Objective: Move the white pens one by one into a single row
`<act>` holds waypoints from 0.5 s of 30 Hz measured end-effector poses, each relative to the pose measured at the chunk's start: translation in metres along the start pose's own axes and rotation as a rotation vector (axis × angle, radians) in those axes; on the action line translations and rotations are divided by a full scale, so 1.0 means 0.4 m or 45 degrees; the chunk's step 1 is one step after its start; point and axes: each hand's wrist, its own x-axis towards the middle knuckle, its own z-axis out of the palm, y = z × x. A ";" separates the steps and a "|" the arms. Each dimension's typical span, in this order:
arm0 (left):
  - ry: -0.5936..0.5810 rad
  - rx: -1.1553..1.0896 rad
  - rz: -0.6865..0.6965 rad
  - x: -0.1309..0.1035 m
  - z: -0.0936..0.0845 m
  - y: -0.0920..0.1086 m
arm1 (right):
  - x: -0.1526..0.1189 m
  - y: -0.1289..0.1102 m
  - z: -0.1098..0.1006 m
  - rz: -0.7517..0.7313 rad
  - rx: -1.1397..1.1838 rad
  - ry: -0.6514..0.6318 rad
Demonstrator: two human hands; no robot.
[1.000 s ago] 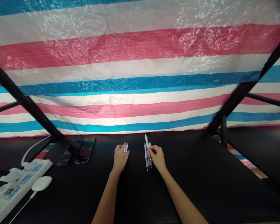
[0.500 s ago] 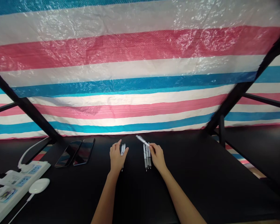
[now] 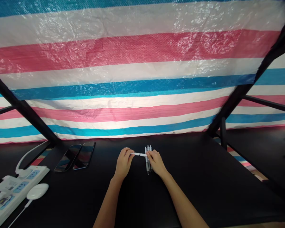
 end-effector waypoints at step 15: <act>0.032 0.079 -0.098 0.002 -0.009 -0.012 | -0.004 0.008 0.002 -0.160 0.037 0.144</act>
